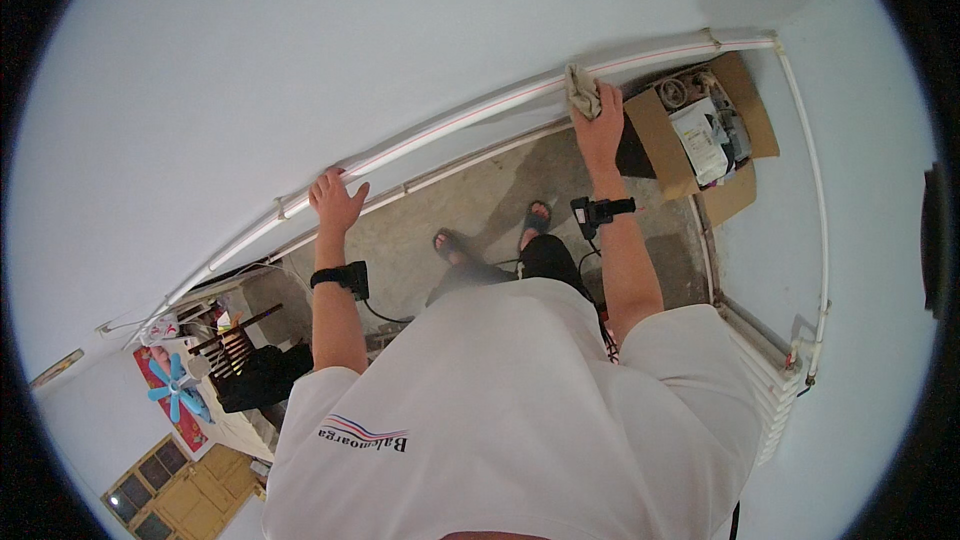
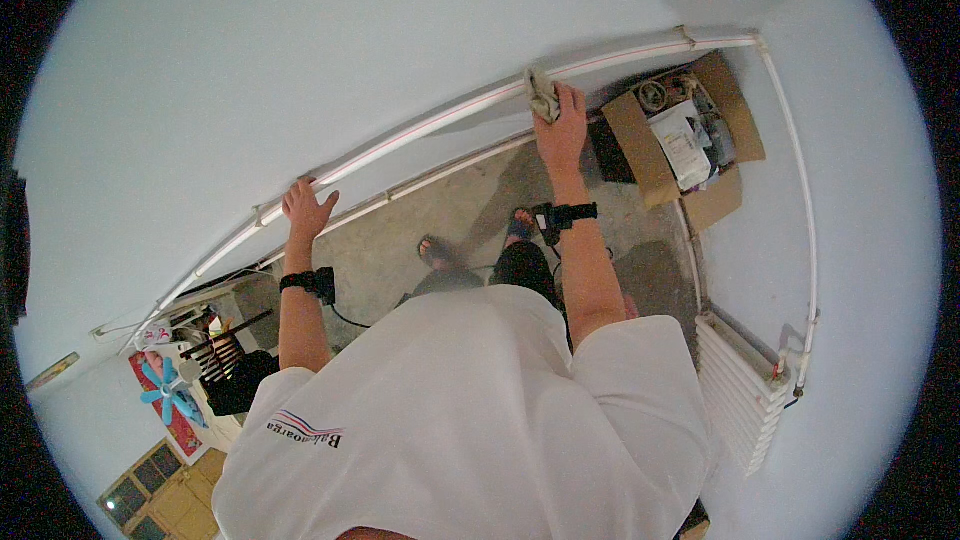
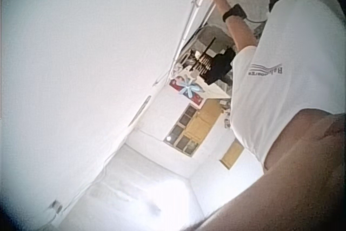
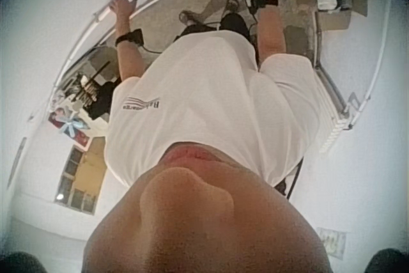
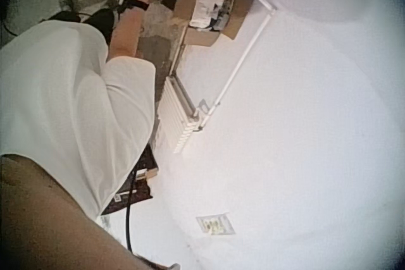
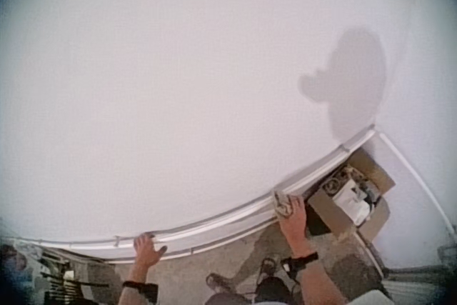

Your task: The person wipes white horizontal pipes mounted along a wall using a cloth, moving the cloth along different sections of the pipes by hand.

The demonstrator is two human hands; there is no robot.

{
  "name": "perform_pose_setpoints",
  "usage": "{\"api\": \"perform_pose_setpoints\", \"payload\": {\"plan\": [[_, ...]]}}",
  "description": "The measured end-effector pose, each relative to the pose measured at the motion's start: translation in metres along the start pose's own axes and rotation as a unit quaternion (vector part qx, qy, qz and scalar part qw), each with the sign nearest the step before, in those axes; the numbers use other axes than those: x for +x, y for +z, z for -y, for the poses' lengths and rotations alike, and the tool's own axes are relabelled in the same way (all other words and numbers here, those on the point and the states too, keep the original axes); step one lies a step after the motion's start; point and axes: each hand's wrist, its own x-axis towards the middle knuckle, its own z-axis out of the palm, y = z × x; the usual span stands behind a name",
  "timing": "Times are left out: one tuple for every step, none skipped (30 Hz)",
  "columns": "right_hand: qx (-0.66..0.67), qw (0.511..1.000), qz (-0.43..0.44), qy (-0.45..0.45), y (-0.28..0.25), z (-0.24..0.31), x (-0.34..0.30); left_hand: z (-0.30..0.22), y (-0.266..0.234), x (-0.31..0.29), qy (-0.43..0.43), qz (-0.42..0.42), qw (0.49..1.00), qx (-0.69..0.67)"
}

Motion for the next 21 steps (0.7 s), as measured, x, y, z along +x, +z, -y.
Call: {"api": "perform_pose_setpoints", "payload": {"plan": [[-0.001,1.0,0.0,0.0,0.005,0.002,-0.006,0.0,-0.001,-0.001,0.015,-0.003,1.0,-0.01],[0.003,1.0,-0.001,-0.001,0.012,0.006,-0.013,0.0,-0.002,-0.002,0.016,-0.003,1.0,-0.012],[0.007,1.0,-0.004,-0.003,0.018,0.012,-0.018,-0.002,-0.005,-0.001,0.025,0.0,1.0,-0.012],[0.005,1.0,-0.006,-0.004,0.024,0.019,-0.025,-0.003,-0.005,-0.002,0.034,0.003,0.999,-0.012],[0.011,1.0,0.007,-0.007,0.03,0.026,-0.034,-0.002,-0.005,-0.003,0.037,0.001,0.999,-0.014],[0.017,1.0,0.019,-0.01,0.036,0.035,-0.041,-0.001,-0.004,-0.004,0.048,-0.004,0.999,-0.018],[0.015,1.0,0.015,-0.012,0.044,0.044,-0.049,0.0,-0.004,-0.005,0.06,-0.009,0.998,-0.021],[0.022,0.999,0.024,-0.019,0.053,0.053,-0.056,0.002,-0.003,-0.005,0.063,-0.011,0.998,-0.024],[0.028,0.999,0.033,-0.025,0.06,0.063,-0.063,0.003,-0.004,-0.007,0.079,-0.014,0.996,-0.028],[0.026,0.999,0.029,-0.026,0.065,0.071,-0.069,0.005,-0.005,-0.008,0.094,-0.017,0.995,-0.032],[0.036,0.998,0.05,-0.021,0.071,0.078,-0.075,0.006,-0.005,-0.009,0.109,-0.02,0.993,-0.035],[0.046,0.996,0.072,-0.017,0.076,0.087,-0.079,0.008,-0.005,-0.008,0.117,-0.013,0.992,-0.044],[0.044,0.996,0.069,-0.019,0.082,0.096,-0.085,0.01,-0.005,-0.007,0.119,-0.015,0.992,-0.046],[0.052,0.996,0.075,-0.016,0.089,0.105,-0.092,0.012,-0.005,-0.006,0.133,-0.015,0.989,-0.055],[0.06,0.995,0.081,-0.013,0.095,0.113,-0.099,0.014,-0.004,-0.006,0.146,-0.015,0.987,-0.065],[0.059,0.995,0.08,-0.014,0.102,0.121,-0.104,0.015,-0.001,-0.005,0.16,-0.043,0.985,-0.054],[0.065,0.994,0.087,-0.011,0.109,0.129,-0.11,0.017,0.0,-0.004,0.161,-0.044,0.984,-0.055],[0.071,0.993,0.092,-0.007,0.115,0.136,-0.115,0.016,-0.001,-0.002,0.172,-0.045,0.982,-0.061],[0.069,0.994,0.088,-0.006,0.121,0.143,-0.12,0.016,-0.003,-0.001,0.184,-0.045,0.98,-0.066],[0.076,0.992,0.096,-0.02,0.127,0.15,-0.126,0.016,-0.004,-0.003,0.187,-0.046,0.979,-0.067],[0.084,0.991,0.103,-0.034,0.132,0.157,-0.131,0.014,-0.007,-0.004,0.184,-0.042,0.98,-0.068]]}}
